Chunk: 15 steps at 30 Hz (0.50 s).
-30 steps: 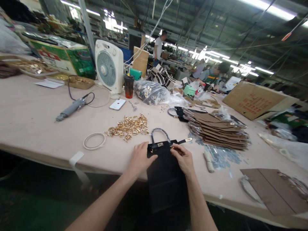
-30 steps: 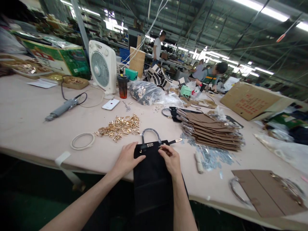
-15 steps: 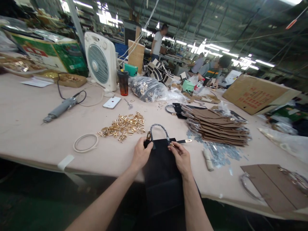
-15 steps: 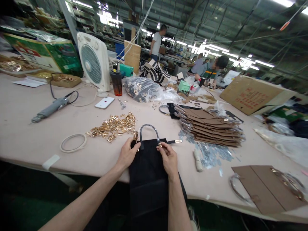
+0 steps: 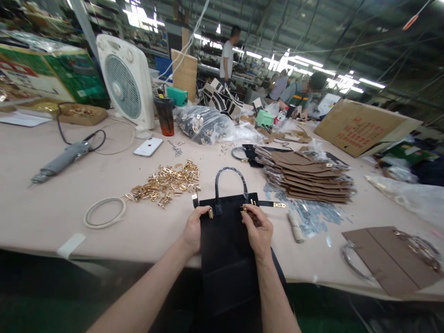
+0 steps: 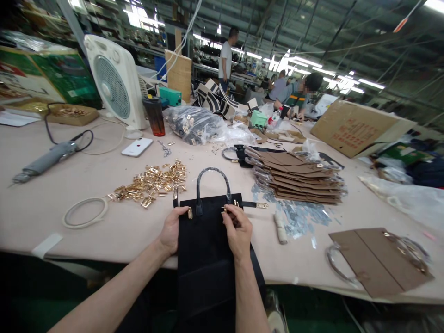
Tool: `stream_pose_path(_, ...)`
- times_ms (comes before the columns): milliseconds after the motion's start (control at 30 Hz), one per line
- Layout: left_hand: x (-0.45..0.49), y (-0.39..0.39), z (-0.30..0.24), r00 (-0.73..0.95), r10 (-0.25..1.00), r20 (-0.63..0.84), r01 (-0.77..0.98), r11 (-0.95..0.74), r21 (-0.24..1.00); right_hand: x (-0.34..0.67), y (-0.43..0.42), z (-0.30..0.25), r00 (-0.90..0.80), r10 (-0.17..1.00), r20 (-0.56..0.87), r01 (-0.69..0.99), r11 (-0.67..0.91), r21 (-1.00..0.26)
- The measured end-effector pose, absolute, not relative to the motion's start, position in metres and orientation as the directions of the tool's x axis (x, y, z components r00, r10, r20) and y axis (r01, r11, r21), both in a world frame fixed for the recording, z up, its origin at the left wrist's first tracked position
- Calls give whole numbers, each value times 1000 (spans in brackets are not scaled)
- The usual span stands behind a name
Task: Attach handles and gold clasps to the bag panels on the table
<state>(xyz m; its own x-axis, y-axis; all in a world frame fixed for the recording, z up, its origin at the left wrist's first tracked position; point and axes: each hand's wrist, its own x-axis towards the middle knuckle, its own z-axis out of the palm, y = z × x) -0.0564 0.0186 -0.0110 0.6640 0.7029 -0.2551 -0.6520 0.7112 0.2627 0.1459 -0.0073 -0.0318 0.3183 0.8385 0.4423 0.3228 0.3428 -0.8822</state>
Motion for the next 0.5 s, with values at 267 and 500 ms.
stream_pose_path(267, -53, 18, -12, 682, 695, -227, -661, 719, 217, 142, -3, -29, 258, 830, 495, 416, 367, -832)
stream_pose_path(500, -52, 16, -9, 648, 721, -245, -679, 693, 244, 138, -1, -29, 217, 771, 599, 560, 405, -723)
